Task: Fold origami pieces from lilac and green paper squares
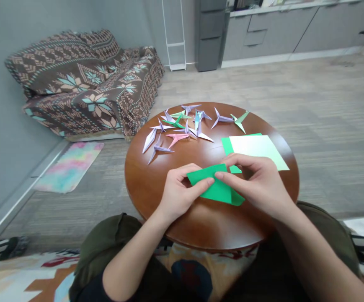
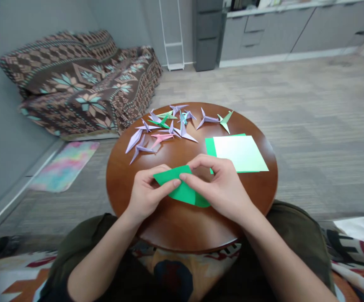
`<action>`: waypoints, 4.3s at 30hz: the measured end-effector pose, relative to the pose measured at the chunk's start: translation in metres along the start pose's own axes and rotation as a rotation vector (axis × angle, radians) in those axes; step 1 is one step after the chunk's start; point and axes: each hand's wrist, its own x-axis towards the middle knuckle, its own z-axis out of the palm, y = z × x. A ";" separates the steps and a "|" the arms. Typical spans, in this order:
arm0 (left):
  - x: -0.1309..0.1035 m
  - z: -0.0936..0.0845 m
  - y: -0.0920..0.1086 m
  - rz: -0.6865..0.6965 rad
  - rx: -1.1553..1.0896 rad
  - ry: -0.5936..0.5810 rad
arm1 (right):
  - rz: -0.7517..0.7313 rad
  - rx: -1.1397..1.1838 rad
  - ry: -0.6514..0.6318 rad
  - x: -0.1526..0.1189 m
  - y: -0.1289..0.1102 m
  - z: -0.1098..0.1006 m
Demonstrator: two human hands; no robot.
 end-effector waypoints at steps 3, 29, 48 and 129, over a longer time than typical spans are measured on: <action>0.001 0.000 0.000 0.013 0.003 0.005 | -0.007 0.006 0.003 0.000 0.000 0.001; 0.004 -0.003 -0.004 -0.104 -0.139 -0.002 | -0.244 -0.015 -0.031 0.001 -0.003 -0.011; 0.004 -0.002 0.001 -0.028 -0.012 -0.070 | -0.089 0.054 -0.100 0.001 -0.007 -0.019; -0.001 -0.008 0.009 -0.091 0.075 -0.075 | -0.197 -0.298 -0.293 0.002 0.002 -0.001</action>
